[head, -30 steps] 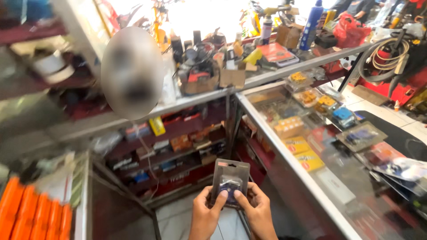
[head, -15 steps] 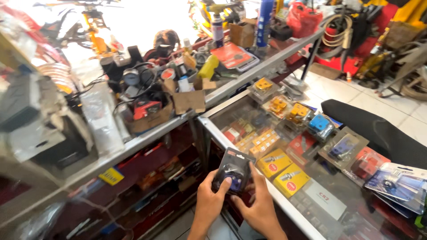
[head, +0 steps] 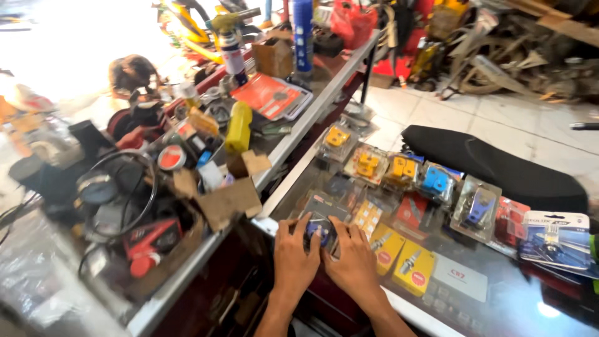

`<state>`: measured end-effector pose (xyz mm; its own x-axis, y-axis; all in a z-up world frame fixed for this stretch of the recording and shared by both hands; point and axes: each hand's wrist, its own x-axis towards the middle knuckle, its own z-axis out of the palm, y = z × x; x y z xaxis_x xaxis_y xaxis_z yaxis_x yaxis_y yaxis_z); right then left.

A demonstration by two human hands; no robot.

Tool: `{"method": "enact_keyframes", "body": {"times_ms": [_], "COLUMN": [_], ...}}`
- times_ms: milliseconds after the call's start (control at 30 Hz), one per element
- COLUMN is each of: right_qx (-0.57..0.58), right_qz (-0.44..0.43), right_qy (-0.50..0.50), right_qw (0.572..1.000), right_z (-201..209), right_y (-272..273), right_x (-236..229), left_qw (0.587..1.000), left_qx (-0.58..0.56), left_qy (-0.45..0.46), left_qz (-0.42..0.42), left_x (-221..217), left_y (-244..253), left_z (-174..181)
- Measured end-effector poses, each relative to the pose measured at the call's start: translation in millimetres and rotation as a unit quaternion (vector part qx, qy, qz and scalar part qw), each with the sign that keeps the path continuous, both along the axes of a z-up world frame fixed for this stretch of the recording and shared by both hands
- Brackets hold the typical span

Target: The person picks up packaged motorcycle parts from a counter and places them onto display hooks on a wire mesh wall rack.

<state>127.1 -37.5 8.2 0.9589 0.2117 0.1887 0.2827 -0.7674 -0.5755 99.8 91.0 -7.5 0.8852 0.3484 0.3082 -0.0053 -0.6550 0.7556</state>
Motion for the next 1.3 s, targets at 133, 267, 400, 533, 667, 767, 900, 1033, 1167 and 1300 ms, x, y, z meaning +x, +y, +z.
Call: {"method": "enact_keyframes", "body": {"times_ms": [133, 267, 400, 533, 667, 767, 900, 1033, 1167, 1300], "right_qx": [-0.027, -0.053, -0.048, -0.077, -0.102, -0.103, -0.103, -0.111, -0.113, -0.117], "right_qz": [-0.036, -0.074, -0.091, -0.099, -0.100, -0.110, -0.111, -0.107, -0.109, -0.110], "right_qy": [-0.091, -0.013, 0.084, 0.135, 0.146, 0.134, 0.148, 0.141, 0.143, 0.133], "right_qw": [0.995, 0.996, 0.991, 0.983, 0.979, 0.979, 0.977, 0.978, 0.977, 0.978], "right_z": [-8, -10, -3, 11, 12, 9, 4, 0, -5, -6], "right_y": [37, 58, 63, 64, 60, 62, 58, 57, 55, 56], "right_x": [40, 71, 92, 110, 116, 114, 118, 121, 122, 122], "left_qw": [0.998, 0.997, 0.997, 0.994, 0.992, 0.991, 0.991, 0.989, 0.988, 0.987], "left_qx": [0.055, 0.066, 0.050, 0.050, 0.050, 0.049, 0.057, 0.067, 0.070, 0.068], "left_qy": [-0.004, -0.019, -0.015, -0.019, -0.018, -0.017, 0.005, 0.008, 0.022, 0.038], "left_qz": [-0.017, -0.030, -0.058, -0.096, -0.119, -0.120, -0.125, -0.130, -0.135, -0.142], "left_x": [48, 79, 97, 110, 118, 121, 120, 122, 121, 121], "left_y": [29, 45, 52, 57, 59, 58, 59, 59, 59, 59], "left_z": [-14, -21, -23, -20, -21, -18, -19, -20, -22, -18]}}
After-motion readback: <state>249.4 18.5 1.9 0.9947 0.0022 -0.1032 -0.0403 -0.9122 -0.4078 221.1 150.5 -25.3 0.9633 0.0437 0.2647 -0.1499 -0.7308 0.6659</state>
